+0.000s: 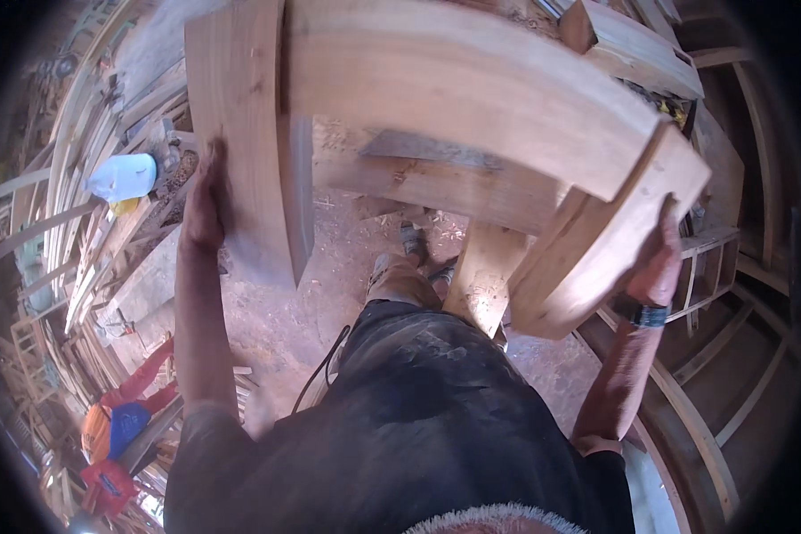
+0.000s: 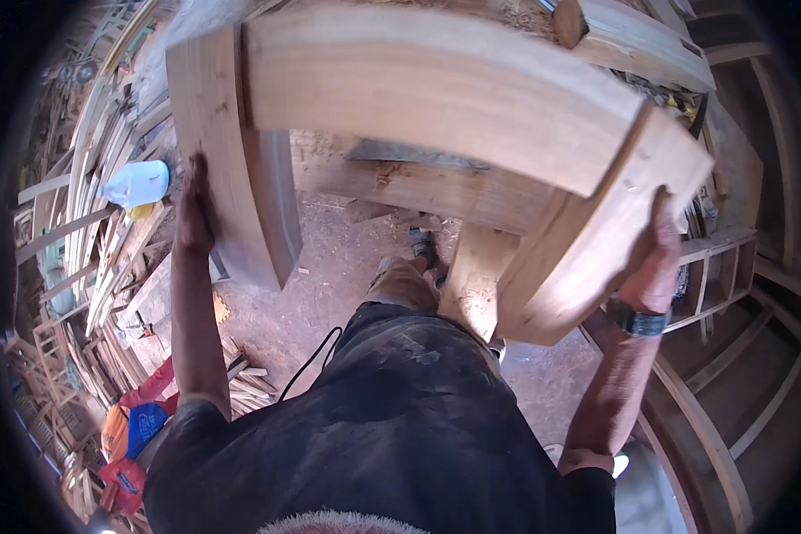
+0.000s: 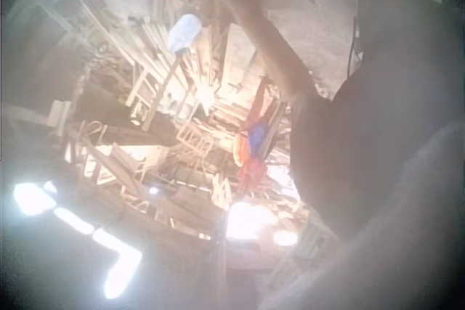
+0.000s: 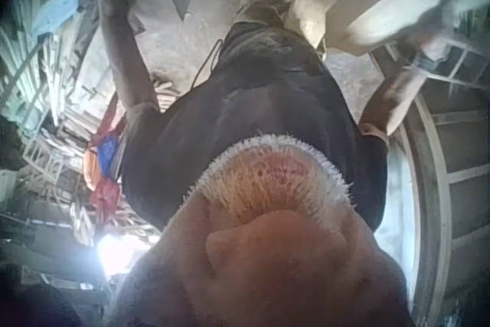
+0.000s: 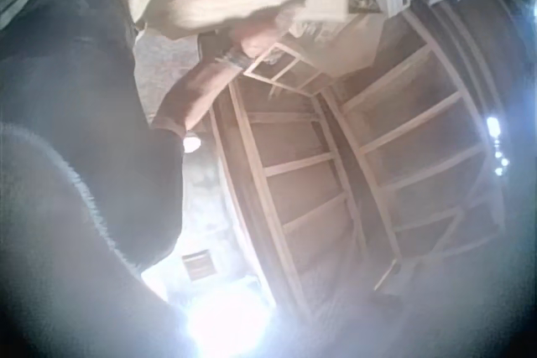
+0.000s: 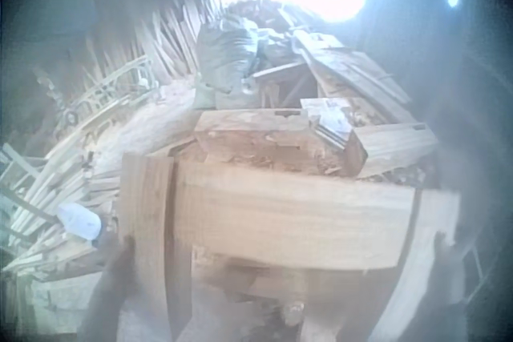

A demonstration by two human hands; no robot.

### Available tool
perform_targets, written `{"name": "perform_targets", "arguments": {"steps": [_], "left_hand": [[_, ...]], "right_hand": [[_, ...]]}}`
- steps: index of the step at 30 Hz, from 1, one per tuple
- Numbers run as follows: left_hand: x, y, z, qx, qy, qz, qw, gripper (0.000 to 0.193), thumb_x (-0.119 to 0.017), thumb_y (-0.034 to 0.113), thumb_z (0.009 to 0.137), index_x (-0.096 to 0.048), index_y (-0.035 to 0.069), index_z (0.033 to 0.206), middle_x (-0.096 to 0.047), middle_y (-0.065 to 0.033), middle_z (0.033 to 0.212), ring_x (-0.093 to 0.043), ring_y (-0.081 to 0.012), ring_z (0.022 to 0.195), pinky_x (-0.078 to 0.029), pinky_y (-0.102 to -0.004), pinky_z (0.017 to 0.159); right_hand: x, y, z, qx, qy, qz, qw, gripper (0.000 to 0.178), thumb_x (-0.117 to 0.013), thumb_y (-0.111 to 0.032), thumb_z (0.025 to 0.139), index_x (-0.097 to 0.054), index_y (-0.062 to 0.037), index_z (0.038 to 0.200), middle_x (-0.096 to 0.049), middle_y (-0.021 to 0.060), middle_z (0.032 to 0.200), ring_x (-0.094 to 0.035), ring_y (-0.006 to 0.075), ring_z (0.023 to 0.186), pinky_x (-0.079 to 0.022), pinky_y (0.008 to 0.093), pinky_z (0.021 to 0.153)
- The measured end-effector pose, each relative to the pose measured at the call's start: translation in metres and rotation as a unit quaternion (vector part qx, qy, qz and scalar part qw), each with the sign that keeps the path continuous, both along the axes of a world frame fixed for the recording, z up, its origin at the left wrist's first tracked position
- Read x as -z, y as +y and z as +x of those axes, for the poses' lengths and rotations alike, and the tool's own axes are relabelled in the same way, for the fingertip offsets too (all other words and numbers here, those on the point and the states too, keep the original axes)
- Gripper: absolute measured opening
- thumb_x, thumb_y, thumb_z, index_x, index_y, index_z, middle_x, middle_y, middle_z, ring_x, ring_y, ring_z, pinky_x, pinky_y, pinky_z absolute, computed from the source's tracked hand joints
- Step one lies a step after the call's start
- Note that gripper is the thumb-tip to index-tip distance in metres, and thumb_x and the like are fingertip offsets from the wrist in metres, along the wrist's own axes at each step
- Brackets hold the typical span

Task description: The person aligns wooden boards on a workbench using a speed square, joins them by hammering nails, and measures the assembly with a tape measure before lifting the wooden frame.

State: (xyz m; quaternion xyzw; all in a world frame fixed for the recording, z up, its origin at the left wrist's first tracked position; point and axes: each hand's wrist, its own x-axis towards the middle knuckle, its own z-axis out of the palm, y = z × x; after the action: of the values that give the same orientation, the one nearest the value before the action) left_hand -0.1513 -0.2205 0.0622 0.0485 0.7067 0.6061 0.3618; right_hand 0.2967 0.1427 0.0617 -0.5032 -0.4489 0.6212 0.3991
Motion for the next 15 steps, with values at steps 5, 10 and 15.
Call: {"name": "perform_targets", "arguments": {"steps": [5, 10, 15], "left_hand": [[-0.028, 0.051, -0.033, 0.004, 0.095, 0.089, 0.992, 0.073, -0.047, 0.057, 0.108, -0.044, 0.001, 0.155, -0.061, -0.0140, 0.145, -0.060, -0.0248, 0.132, -0.047, -0.0404, 0.112], [-0.015, 0.087, -0.049, 0.003, 0.138, 0.148, 0.979, 0.079, -0.048, 0.064, 0.105, -0.042, 0.004, 0.156, -0.060, -0.0144, 0.145, -0.059, -0.0285, 0.132, -0.046, -0.0440, 0.114], [0.018, 0.093, -0.059, 0.003, 0.145, 0.225, 0.964, 0.073, -0.046, 0.052, 0.111, -0.035, -0.001, 0.159, -0.052, -0.0136, 0.155, -0.053, -0.0252, 0.139, -0.040, -0.0401, 0.120]], "right_hand": [[-0.037, 0.024, -0.013, 0.070, 0.073, 0.096, 0.990, 0.070, -0.065, -0.043, 0.105, -0.046, 0.0035, 0.154, -0.053, 0.0123, 0.156, -0.049, 0.0234, 0.143, -0.032, 0.0369, 0.123], [-0.029, 0.026, -0.022, 0.085, 0.088, 0.176, 0.977, 0.081, -0.060, -0.055, 0.104, -0.039, 0.0011, 0.158, -0.042, 0.0117, 0.163, -0.039, 0.0249, 0.148, -0.025, 0.0403, 0.126], [0.003, 0.044, -0.003, 0.056, 0.091, 0.198, 0.974, 0.085, -0.055, -0.060, 0.104, -0.028, -0.0072, 0.165, -0.030, 0.0096, 0.171, -0.031, 0.0272, 0.154, -0.021, 0.0458, 0.128]]}}
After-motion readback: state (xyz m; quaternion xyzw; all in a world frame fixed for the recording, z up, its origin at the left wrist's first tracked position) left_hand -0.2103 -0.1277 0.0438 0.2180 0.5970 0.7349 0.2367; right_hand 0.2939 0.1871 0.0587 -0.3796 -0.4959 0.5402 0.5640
